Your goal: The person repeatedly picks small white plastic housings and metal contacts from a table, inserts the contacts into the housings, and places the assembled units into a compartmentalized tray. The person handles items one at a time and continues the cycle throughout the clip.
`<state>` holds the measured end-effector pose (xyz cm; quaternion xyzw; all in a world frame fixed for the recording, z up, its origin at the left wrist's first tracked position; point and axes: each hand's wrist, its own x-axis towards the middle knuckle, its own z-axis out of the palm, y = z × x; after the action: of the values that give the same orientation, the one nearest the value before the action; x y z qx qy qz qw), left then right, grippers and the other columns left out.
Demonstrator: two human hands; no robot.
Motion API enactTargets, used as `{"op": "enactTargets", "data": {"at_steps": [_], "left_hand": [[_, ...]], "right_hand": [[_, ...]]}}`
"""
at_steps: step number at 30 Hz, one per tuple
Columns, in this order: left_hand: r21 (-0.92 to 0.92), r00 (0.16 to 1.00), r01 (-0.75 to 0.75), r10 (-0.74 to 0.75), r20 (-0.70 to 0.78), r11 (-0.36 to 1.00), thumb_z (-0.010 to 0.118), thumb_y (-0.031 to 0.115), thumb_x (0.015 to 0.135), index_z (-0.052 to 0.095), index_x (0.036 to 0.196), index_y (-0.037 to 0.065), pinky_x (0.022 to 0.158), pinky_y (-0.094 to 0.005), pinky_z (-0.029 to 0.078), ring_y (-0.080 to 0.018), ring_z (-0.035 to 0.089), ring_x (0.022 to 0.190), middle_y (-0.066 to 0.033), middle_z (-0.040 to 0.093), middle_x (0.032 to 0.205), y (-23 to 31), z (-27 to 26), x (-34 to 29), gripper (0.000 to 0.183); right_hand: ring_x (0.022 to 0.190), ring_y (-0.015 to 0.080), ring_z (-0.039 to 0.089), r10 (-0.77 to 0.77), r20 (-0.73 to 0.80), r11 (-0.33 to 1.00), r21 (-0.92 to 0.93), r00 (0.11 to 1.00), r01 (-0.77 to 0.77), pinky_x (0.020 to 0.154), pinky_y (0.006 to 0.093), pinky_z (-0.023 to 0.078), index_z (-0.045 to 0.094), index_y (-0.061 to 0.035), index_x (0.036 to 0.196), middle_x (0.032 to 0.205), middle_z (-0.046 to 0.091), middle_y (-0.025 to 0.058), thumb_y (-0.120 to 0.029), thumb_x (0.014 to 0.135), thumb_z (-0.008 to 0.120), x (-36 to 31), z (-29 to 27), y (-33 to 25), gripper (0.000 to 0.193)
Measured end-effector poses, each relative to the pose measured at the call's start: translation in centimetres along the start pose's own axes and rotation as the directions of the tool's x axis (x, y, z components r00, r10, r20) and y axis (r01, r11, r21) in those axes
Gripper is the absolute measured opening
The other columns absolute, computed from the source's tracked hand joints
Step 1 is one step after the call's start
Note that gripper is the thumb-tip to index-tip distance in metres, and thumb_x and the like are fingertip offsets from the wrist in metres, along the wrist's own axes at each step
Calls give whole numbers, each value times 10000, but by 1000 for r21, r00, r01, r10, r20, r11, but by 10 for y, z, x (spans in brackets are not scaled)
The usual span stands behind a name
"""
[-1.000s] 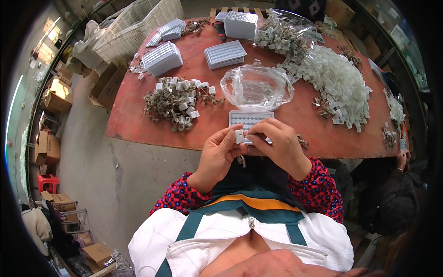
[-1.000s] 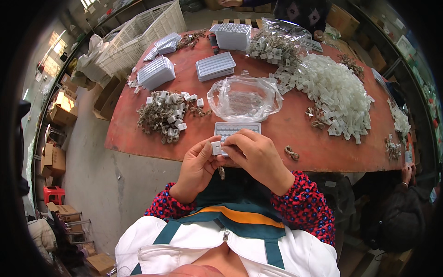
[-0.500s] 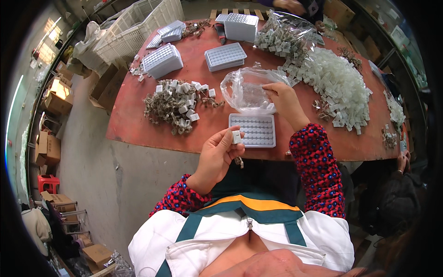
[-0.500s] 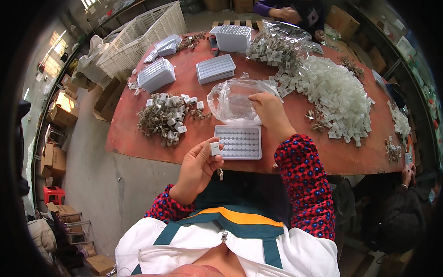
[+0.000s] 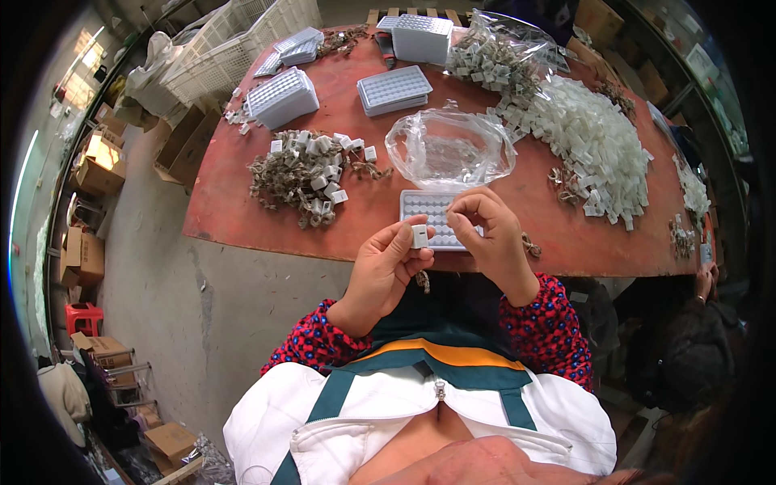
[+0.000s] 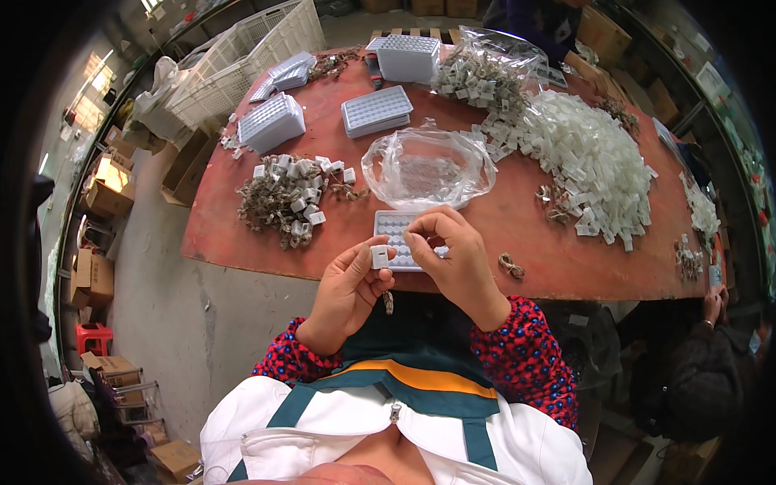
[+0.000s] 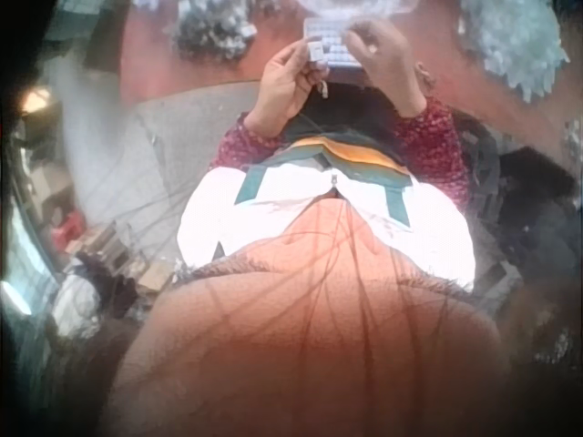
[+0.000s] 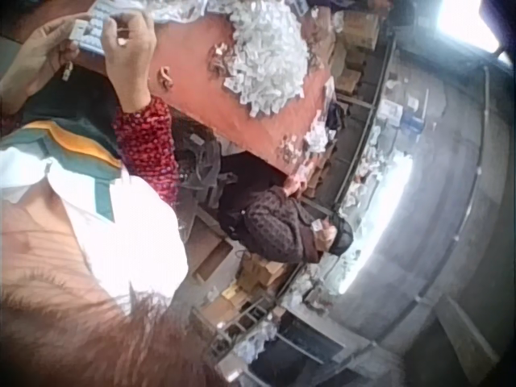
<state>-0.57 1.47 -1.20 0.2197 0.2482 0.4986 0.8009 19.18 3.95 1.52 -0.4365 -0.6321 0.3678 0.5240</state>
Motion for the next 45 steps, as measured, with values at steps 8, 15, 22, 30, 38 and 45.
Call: {"op": "enactTargets", "data": {"at_steps": [8, 15, 22, 30, 38, 45], "left_hand": [[5, 1000, -7, 7, 6, 1000, 514, 237, 1064, 529, 1344, -15, 819, -298, 601, -126, 684, 861, -121, 675, 1153, 0, 3, -1, 377], [-6, 1000, 7, -7, -30, 1000, 515, 240, 1064, 528, 1345, -12, 814, -294, 600, -125, 686, 858, -120, 677, 1155, 2, -3, 3, 378], [-47, 1000, 27, -28, -14, 999, 519, 242, 1062, 520, 1357, -8, 810, -293, 599, -123, 684, 854, -106, 680, 1148, 4, -2, 2, 387], [-37, 996, 16, -13, 88, 999, 545, 236, 1052, 557, 1339, -13, 849, -302, 592, -150, 693, 892, -100, 684, 1123, 0, 1, -2, 380], [70, 990, -77, 68, 127, 995, 563, 194, 1045, 564, 1345, -36, 885, -319, 589, -161, 696, 945, -110, 688, 1129, -4, 10, -4, 379], [181, 992, -92, 75, 99, 979, 580, 200, 1036, 568, 1350, -35, 855, -292, 593, -149, 706, 902, -98, 702, 1099, -5, 11, -7, 392]], "right_hand": [[728, 181, 674, -176, -133, 718, -695, 975, 35, 657, 314, 534, 706, 11, 930, 874, 687, 105, -120, 897, 711, 78, -27, 46, 135], [787, 141, 686, 311, -1, 950, -37, 950, -311, 683, 273, 558, 684, 40, 974, 911, 708, 85, -114, 975, 640, 96, -40, 74, 160], [828, 110, 655, 286, 107, 926, 225, 952, -303, 730, 252, 550, 644, 29, 1016, 927, 694, 75, -113, 1014, 597, 70, -31, 35, 149], [907, 234, 665, -289, 51, 912, -289, 956, 291, 772, 320, 549, 674, -14, 958, 1001, 654, 113, -3, 883, 705, -22, 9, -24, 83], [823, 282, 666, -404, 73, 809, -436, 912, 393, 677, 377, 554, 659, -44, 968, 968, 646, 81, -32, 835, 735, -22, 9, -28, 154], [811, 271, 676, -397, 77, 815, -428, 914, 390, 674, 364, 561, 675, -49, 972, 957, 660, 83, -35, 831, 740, -26, 8, -25, 156]]}}
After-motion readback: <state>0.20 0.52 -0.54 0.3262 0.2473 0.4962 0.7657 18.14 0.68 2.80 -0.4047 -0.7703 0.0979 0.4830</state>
